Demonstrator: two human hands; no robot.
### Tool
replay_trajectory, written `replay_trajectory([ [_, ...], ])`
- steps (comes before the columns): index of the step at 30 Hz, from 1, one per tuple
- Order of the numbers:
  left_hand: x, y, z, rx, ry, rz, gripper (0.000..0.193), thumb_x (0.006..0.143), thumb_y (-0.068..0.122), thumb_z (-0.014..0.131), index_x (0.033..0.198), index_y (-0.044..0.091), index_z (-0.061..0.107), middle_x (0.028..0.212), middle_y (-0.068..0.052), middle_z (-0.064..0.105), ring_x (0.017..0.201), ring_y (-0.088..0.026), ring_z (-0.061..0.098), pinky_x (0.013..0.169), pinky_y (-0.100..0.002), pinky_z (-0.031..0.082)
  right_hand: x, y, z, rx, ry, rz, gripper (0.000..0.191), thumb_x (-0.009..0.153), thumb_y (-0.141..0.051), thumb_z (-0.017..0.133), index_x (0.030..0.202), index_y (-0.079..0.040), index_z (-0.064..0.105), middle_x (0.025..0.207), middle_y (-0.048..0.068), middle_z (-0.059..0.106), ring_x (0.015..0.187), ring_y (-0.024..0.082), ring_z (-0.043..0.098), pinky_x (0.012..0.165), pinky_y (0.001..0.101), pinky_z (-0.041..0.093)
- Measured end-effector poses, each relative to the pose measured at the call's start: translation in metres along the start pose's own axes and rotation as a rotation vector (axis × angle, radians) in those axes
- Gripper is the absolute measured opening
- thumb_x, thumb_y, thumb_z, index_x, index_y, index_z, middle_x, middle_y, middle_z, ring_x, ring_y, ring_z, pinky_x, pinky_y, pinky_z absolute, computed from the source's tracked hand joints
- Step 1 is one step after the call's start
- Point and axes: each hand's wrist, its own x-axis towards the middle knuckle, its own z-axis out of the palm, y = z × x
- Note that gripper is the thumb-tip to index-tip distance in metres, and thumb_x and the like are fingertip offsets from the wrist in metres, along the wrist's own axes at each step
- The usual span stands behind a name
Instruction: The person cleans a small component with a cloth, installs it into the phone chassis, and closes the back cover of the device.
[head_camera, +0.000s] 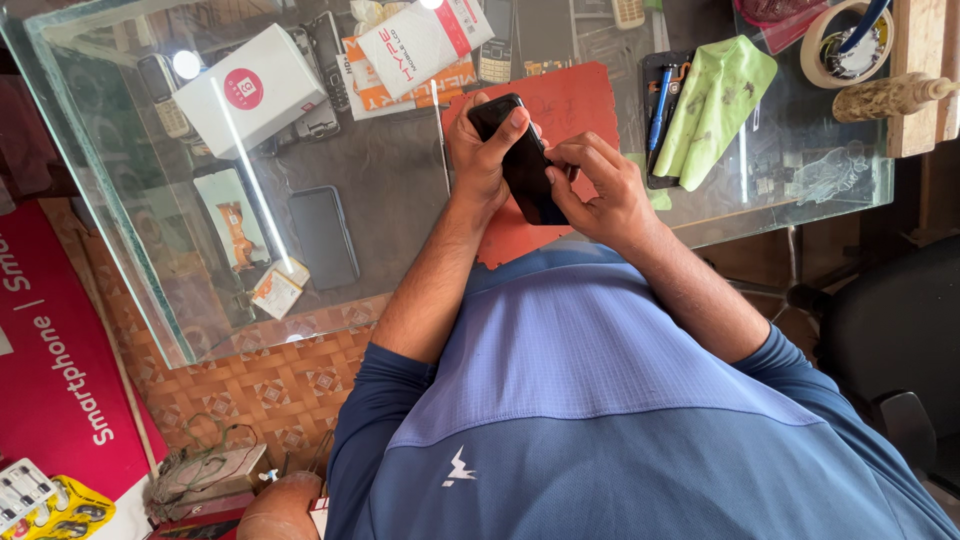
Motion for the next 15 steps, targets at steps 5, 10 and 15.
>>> replay_trajectory([
  [5, 0.0004, -0.0001, 0.001, -0.014, 0.001, -0.002, 0.032, 0.091, 0.011, 0.083, 0.09, 0.01, 0.052, 0.081, -0.008, 0.066, 0.072, -0.018, 0.071, 0.066, -0.04, 0.065, 0.0002, -0.0004, -0.0003, -0.001, 0.001, 0.006, 0.023, 0.095, 0.007, 0.071, 0.117, 0.003, 0.063, 0.105, 0.014, 0.067, 0.088, 0.022, 0.07, 0.076, 0.0317, 0.058],
  [10, 0.0015, 0.0011, 0.0026, -0.017, 0.001, -0.014, 0.032, 0.09, 0.012, 0.084, 0.09, 0.01, 0.051, 0.081, -0.007, 0.066, 0.071, -0.019, 0.072, 0.066, -0.04, 0.065, 0.0008, -0.0008, -0.0005, -0.026, 0.001, 0.021, 0.023, 0.096, 0.006, 0.071, 0.117, 0.003, 0.063, 0.1, 0.013, 0.066, 0.087, 0.023, 0.069, 0.076, 0.0329, 0.058],
  [15, 0.002, 0.0024, 0.0045, -0.007, -0.001, -0.02, 0.034, 0.09, 0.014, 0.084, 0.091, 0.01, 0.051, 0.081, -0.006, 0.065, 0.071, -0.02, 0.072, 0.065, -0.04, 0.065, 0.0008, -0.0013, -0.001, -0.036, 0.0, 0.029, 0.023, 0.095, 0.006, 0.07, 0.117, 0.003, 0.063, 0.099, 0.013, 0.065, 0.086, 0.023, 0.069, 0.075, 0.0331, 0.057],
])
